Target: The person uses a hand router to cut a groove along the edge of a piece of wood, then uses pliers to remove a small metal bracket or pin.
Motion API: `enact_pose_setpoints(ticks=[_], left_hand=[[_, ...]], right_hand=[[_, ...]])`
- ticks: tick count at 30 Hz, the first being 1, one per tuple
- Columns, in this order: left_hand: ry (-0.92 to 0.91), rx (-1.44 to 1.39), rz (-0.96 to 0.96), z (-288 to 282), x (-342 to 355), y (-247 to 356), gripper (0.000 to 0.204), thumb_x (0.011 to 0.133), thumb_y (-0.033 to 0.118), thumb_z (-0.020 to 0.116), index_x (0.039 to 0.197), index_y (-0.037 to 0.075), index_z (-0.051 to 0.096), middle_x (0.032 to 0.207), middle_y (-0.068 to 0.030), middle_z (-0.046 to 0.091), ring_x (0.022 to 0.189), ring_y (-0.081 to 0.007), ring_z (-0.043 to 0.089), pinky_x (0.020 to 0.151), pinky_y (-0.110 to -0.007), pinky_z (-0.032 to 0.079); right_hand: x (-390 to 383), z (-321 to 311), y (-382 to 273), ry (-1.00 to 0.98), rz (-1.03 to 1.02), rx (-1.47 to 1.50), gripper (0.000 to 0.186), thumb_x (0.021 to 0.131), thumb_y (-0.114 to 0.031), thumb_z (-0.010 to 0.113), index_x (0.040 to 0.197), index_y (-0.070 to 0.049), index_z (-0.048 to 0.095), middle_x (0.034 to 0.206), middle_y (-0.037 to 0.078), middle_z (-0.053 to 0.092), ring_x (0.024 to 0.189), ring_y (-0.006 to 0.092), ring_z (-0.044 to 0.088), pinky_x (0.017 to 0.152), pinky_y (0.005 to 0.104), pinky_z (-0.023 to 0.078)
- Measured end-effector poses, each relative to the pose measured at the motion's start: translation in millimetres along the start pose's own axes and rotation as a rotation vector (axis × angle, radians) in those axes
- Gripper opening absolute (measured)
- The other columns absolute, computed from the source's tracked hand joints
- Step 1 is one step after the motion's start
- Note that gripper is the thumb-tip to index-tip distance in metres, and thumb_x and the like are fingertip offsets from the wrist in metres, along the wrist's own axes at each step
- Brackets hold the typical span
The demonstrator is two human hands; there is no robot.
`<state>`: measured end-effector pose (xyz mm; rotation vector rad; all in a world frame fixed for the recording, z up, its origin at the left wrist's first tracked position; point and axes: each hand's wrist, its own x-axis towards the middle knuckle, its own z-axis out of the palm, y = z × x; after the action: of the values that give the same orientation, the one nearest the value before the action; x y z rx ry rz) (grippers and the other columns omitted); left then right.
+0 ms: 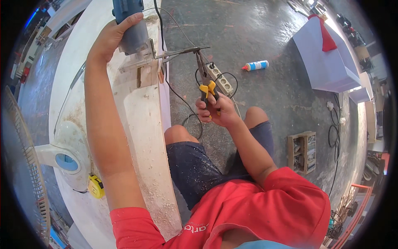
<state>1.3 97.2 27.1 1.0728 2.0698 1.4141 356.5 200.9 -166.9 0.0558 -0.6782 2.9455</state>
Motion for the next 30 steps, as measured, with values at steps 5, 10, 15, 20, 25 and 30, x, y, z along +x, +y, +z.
enact_pose_setpoints(ticks=[5, 10, 15, 20, 25, 30], left_hand=[[-0.083, 0.027, -0.042, -10.8, 1.5, -0.8, 0.081, 0.085, 0.066, 0.079, 0.123, -0.004, 0.068, 0.104, -0.0083, 0.071, 0.092, -0.0146, 0.067, 0.081, -0.027, 0.051], [-0.06, -0.044, 0.004, -6.3, -2.0, -0.8, 0.078, 0.085, 0.067, 0.079, 0.119, -0.003, 0.07, 0.099, -0.0069, 0.071, 0.087, -0.0132, 0.066, 0.076, -0.026, 0.05], [-0.005, 0.069, 0.029, -3.6, -0.6, -0.8, 0.08, 0.085, 0.067, 0.079, 0.121, -0.004, 0.069, 0.102, -0.0079, 0.071, 0.092, -0.0147, 0.066, 0.081, -0.027, 0.05], [-0.024, 0.06, 0.001, -1.9, -2.2, 6.0, 0.081, 0.085, 0.067, 0.079, 0.121, -0.005, 0.069, 0.104, -0.0081, 0.071, 0.094, -0.0157, 0.065, 0.084, -0.027, 0.05], [-0.036, 0.074, 0.0, -4.0, -4.0, 4.3, 0.08, 0.086, 0.067, 0.079, 0.122, -0.004, 0.069, 0.106, -0.0091, 0.071, 0.096, -0.0167, 0.066, 0.088, -0.028, 0.05], [-0.112, 0.07, -0.023, -10.6, -1.3, 3.6, 0.078, 0.087, 0.065, 0.078, 0.123, -0.004, 0.07, 0.109, -0.0101, 0.072, 0.1, -0.018, 0.067, 0.092, -0.031, 0.051]], right_hand=[[-7.5, 28.6, 7.6, 0.164, -0.035, -0.114, 0.022, 0.085, -0.001, 0.043, 0.104, -0.009, 0.049, 0.103, 0.009, 0.05, 0.081, 0.0183, 0.049, 0.062, 0.0323, 0.041], [-8.3, 42.0, 18.3, 0.274, -0.085, -0.243, 0.019, 0.082, 0.0, 0.044, 0.093, -0.015, 0.044, 0.102, 0.011, 0.047, 0.078, 0.0192, 0.046, 0.061, 0.0323, 0.042], [-8.6, 20.1, 17.9, 0.109, -0.056, -0.021, 0.014, 0.089, -0.001, 0.042, 0.097, -0.013, 0.046, 0.103, 0.009, 0.05, 0.079, 0.0173, 0.048, 0.063, 0.0318, 0.041], [-7.1, 19.8, 22.7, 0.152, -0.062, -0.068, 0.015, 0.088, -0.001, 0.043, 0.094, -0.015, 0.044, 0.101, 0.009, 0.049, 0.079, 0.0171, 0.047, 0.062, 0.0316, 0.041], [-3.7, 32.5, 32.6, 0.256, -0.106, -0.179, 0.015, 0.088, -0.002, 0.043, 0.096, -0.014, 0.045, 0.1, 0.009, 0.05, 0.078, 0.0168, 0.046, 0.061, 0.0318, 0.041], [-0.8, 39.0, 41.3, 0.314, -0.182, -0.245, 0.011, 0.094, -0.004, 0.043, 0.104, -0.006, 0.047, 0.097, 0.009, 0.054, 0.076, 0.0133, 0.05, 0.057, 0.0286, 0.041]])
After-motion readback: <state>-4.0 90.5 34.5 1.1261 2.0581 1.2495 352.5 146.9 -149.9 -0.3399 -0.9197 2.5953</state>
